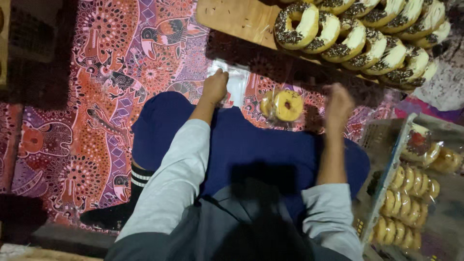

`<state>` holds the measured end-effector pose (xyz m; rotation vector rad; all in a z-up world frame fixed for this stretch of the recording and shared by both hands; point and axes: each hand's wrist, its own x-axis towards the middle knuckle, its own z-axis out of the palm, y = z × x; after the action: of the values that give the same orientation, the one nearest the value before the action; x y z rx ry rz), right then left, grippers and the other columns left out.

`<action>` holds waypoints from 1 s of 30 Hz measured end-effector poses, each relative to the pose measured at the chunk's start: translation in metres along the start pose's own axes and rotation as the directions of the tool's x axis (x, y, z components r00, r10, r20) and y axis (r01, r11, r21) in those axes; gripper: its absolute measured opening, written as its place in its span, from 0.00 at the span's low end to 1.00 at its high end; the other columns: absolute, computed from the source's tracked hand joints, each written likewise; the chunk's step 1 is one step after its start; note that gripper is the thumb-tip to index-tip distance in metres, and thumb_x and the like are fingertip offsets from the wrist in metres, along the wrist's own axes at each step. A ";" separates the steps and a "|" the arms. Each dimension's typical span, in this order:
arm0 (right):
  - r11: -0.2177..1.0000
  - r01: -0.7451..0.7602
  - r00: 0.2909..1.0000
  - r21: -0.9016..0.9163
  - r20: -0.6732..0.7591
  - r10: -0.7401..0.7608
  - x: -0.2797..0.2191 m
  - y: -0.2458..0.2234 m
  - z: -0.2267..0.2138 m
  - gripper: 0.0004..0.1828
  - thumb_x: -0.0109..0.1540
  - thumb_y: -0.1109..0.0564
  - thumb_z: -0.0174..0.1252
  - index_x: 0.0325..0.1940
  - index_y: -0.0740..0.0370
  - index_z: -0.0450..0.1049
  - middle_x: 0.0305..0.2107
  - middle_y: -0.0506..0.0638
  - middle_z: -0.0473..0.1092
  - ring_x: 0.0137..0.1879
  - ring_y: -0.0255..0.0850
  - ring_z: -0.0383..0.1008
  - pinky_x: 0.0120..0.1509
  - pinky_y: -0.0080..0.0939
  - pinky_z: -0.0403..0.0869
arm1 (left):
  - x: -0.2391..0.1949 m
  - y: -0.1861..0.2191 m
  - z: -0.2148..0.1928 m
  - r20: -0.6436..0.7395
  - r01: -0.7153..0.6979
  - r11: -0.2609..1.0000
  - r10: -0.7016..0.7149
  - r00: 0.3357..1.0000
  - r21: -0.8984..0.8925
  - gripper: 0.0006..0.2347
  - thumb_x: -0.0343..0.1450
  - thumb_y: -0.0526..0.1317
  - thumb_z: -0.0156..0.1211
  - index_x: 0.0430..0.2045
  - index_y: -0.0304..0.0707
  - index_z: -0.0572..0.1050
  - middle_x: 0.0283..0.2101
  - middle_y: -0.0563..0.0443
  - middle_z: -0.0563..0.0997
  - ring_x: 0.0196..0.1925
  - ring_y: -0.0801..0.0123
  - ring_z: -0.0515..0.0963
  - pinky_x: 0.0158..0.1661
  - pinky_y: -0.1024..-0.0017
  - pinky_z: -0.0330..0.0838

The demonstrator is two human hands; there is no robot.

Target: The person sits on the floor and repeatedly picks up doughnuts from a wooden board, places them into small plastic bags, and arranges the packaged doughnuts into a nearby crate. The person handles both plain and decorated doughnuts throughout the clip.

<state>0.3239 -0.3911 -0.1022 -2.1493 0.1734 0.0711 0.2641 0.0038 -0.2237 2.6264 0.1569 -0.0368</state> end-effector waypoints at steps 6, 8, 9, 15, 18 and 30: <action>0.715 0.427 0.833 -0.554 -0.068 -0.549 -0.020 -0.063 -0.045 0.35 0.62 0.63 0.62 0.73 0.73 0.65 0.63 0.72 0.63 0.66 0.60 0.63 0.68 0.52 0.69 | -0.011 0.051 -0.070 -0.156 -0.143 0.977 0.118 0.981 -0.158 0.09 0.65 0.27 0.58 0.38 0.35 0.75 0.39 0.37 0.79 0.38 0.40 0.80 0.38 0.50 0.74; 0.817 0.484 0.850 -0.314 -0.054 -0.524 -0.039 -0.091 -0.011 0.31 0.68 0.62 0.67 0.74 0.66 0.66 0.67 0.62 0.66 0.73 0.54 0.65 0.78 0.51 0.65 | -0.033 0.080 -0.096 -0.175 -0.194 0.955 0.156 0.972 -0.226 0.08 0.67 0.27 0.58 0.37 0.36 0.75 0.39 0.37 0.79 0.38 0.41 0.81 0.38 0.52 0.75; 0.884 0.438 0.898 -0.162 0.046 -0.437 -0.052 -0.101 0.008 0.32 0.66 0.61 0.64 0.74 0.64 0.64 0.67 0.61 0.64 0.73 0.53 0.65 0.74 0.48 0.68 | -0.048 0.094 -0.109 -0.175 -0.231 0.941 0.192 0.966 -0.247 0.08 0.67 0.28 0.59 0.37 0.36 0.75 0.39 0.38 0.80 0.39 0.41 0.80 0.39 0.52 0.74; 0.936 0.324 0.853 0.140 0.384 -0.353 -0.077 -0.169 0.096 0.11 0.65 0.57 0.64 0.50 0.65 0.80 0.38 0.55 0.81 0.43 0.41 0.82 0.49 0.38 0.78 | -0.089 0.153 -0.183 -0.463 -0.346 0.850 0.140 0.875 -0.397 0.17 0.67 0.29 0.62 0.50 0.38 0.71 0.48 0.39 0.78 0.44 0.45 0.82 0.41 0.62 0.78; 0.805 0.561 0.739 0.194 0.320 -0.593 -0.092 -0.191 0.097 0.08 0.64 0.61 0.64 0.45 0.67 0.81 0.36 0.55 0.79 0.40 0.42 0.82 0.46 0.39 0.78 | -0.086 0.146 -0.198 -0.538 -0.246 0.780 -0.135 0.832 -0.576 0.27 0.62 0.28 0.64 0.56 0.31 0.65 0.50 0.33 0.75 0.39 0.50 0.82 0.33 0.67 0.79; 0.708 0.706 0.679 0.014 0.271 -0.682 -0.145 -0.226 0.061 0.18 0.66 0.64 0.60 0.61 0.63 0.72 0.56 0.60 0.73 0.64 0.54 0.76 0.69 0.47 0.75 | -0.094 0.163 -0.170 -0.487 -0.228 0.741 -0.150 0.860 -0.631 0.09 0.73 0.26 0.58 0.44 0.36 0.77 0.41 0.44 0.85 0.38 0.65 0.86 0.40 0.71 0.80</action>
<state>0.2155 -0.2037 0.0679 -2.1339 -0.8308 -0.0907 0.1898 -0.0644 0.0091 1.8375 0.2407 0.6335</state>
